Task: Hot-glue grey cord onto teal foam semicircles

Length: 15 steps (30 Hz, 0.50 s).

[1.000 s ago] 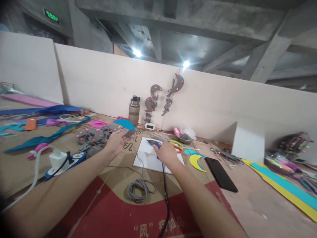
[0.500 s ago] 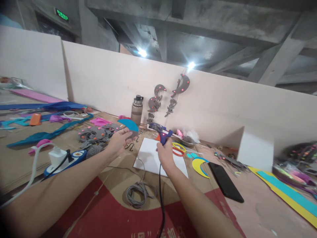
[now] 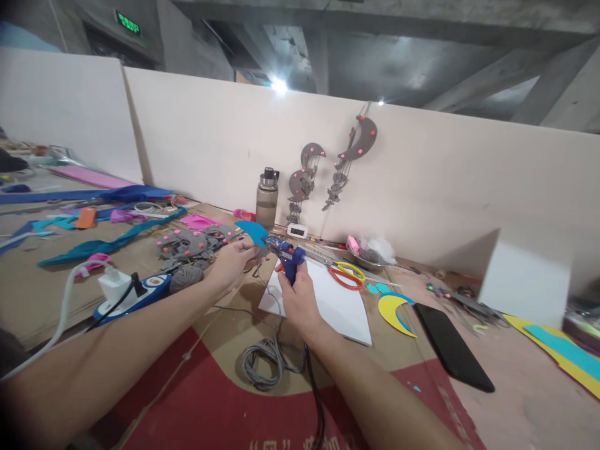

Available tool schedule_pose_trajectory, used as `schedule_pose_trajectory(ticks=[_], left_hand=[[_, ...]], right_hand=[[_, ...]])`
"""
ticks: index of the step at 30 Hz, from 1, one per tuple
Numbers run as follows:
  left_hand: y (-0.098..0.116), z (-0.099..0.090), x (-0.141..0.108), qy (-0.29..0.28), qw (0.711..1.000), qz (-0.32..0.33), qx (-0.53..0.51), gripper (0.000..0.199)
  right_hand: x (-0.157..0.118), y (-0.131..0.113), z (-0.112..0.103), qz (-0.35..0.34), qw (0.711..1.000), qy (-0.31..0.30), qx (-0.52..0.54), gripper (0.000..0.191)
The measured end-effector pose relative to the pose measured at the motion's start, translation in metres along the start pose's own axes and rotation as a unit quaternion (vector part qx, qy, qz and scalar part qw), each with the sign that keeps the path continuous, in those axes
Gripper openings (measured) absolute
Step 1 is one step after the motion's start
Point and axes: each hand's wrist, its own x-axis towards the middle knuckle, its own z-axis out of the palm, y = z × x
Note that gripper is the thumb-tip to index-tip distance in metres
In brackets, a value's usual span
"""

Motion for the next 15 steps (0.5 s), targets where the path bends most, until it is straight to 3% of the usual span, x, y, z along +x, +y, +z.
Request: schedule_pose_trajectory(ticks=[6, 15], left_hand=[[-0.002, -0.0004, 0.0014, 0.004, 1.0, 0.011, -0.01, 0.012], [-0.0032, 0.0015, 0.0, -0.004, 1.0, 0.012, -0.007, 0.009]], right_hand=[[-0.002, -0.0041, 0.0001, -0.01, 0.996, -0.011, -0.089, 0.023], [-0.004, -0.0078, -0.0001, 0.006, 0.994, -0.008, -0.113, 0.029]])
